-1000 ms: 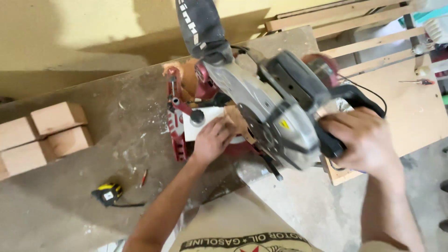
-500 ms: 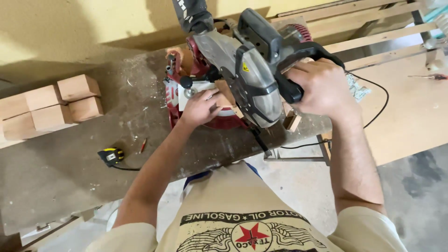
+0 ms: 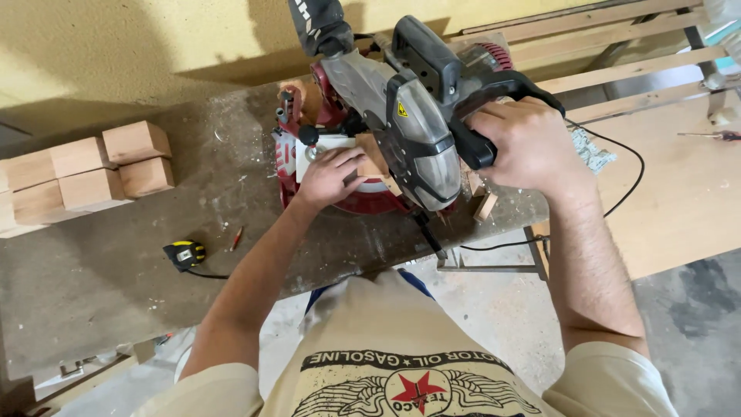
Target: Cutting small wooden blocks using a miter saw on a workbench
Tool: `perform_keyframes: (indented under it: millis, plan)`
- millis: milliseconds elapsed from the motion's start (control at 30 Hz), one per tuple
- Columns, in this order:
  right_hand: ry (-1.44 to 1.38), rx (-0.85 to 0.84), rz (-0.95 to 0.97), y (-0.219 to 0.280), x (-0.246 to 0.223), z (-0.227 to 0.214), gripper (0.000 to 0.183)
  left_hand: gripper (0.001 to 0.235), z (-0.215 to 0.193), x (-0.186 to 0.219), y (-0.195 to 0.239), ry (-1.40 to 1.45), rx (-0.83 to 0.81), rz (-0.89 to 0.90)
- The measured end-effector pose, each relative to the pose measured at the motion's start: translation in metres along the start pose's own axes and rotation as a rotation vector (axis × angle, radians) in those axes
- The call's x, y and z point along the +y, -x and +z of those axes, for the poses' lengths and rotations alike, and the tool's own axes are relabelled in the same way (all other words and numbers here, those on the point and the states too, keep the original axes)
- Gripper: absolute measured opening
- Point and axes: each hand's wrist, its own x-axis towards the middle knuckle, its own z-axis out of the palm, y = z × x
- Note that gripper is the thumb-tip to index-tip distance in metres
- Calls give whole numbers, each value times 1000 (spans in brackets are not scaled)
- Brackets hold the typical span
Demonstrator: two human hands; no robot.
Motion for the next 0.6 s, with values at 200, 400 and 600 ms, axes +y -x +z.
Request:
perform_keyframes:
  millis: [200, 400, 600]
  plan:
    - [49, -37, -36, 14, 26, 10, 41, 41, -7, 7, -3, -20, 46, -16]
    - [292, -318, 40, 1, 22, -6, 70, 33, -27, 12, -8, 58, -91, -24]
    - [285, -384, 140, 1, 22, -11, 47, 34, -20, 11, -3, 36, -98, -12]
